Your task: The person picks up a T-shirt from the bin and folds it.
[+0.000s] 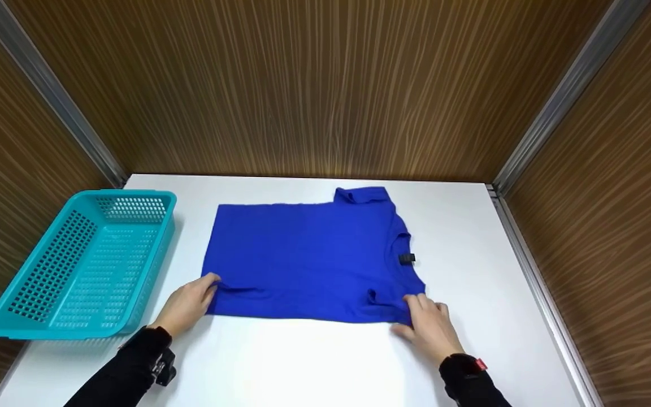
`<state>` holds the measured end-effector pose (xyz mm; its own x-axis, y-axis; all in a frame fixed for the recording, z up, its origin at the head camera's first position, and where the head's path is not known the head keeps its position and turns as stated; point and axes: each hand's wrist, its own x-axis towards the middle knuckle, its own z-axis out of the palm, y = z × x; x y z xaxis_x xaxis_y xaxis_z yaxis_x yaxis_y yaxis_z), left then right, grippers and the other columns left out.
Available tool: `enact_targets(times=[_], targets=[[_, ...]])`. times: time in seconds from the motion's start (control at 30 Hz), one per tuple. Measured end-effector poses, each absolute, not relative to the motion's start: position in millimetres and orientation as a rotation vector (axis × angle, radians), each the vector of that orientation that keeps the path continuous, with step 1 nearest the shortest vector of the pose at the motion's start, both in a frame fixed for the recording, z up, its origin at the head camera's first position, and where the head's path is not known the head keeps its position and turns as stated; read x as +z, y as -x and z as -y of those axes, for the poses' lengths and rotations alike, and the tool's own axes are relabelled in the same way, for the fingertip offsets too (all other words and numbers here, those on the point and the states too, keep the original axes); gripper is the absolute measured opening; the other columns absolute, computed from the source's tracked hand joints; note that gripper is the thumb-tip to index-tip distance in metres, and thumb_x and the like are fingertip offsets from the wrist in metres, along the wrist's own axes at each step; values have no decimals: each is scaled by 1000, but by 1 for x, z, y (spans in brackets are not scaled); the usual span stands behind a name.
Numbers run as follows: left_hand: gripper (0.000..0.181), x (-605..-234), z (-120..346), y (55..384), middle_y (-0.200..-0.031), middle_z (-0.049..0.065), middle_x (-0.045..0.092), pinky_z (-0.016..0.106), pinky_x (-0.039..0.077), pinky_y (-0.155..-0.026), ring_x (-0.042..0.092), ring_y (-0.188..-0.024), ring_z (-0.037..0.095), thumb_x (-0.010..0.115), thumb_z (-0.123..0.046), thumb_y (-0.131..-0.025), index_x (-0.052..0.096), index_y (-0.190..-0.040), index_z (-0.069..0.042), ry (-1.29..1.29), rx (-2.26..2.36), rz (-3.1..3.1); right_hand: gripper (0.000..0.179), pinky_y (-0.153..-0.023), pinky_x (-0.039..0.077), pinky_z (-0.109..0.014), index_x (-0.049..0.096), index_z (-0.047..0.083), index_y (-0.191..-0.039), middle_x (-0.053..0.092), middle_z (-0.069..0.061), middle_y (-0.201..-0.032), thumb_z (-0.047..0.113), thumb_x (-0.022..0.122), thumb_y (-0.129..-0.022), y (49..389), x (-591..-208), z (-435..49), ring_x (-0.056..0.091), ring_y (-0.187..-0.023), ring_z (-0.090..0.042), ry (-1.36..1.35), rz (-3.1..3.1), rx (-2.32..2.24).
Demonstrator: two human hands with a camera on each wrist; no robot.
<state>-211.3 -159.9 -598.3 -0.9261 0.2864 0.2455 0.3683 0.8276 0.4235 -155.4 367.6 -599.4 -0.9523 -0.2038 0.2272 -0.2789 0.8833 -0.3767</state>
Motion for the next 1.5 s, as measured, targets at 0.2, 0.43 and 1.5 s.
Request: enact_targets(times=[0.2, 0.43, 1.5], targets=[[10, -595, 164, 207, -105, 5, 73, 46, 58, -85, 72, -98, 28, 63, -10, -100, 68, -109, -11, 572, -888, 2884, 14, -87, 55, -52, 75, 5, -107, 72, -7, -102, 13, 70, -96, 147, -599, -377, 70, -98, -30, -380, 2874, 731], [7, -584, 173, 208, -88, -1, 64, 36, 52, -82, 61, -86, 19, 62, -9, -99, 68, -99, -6, 603, -1421, 2881, 56, -111, 43, -51, 49, -12, -142, 55, -30, -141, 34, 46, -110, 143, -562, -393, 55, -132, -39, -30, 3044, 1483], [13, -573, 173, 238, -108, 12, 74, 46, 51, -88, 66, -99, 28, 68, -7, -97, 74, -108, -4, 51, -1403, 2753, 31, -91, 41, -4, 68, 2, -132, 65, -21, -132, 3, 56, -103, 221, -504, -374, 52, -108, 17, -213, 2782, 1304]])
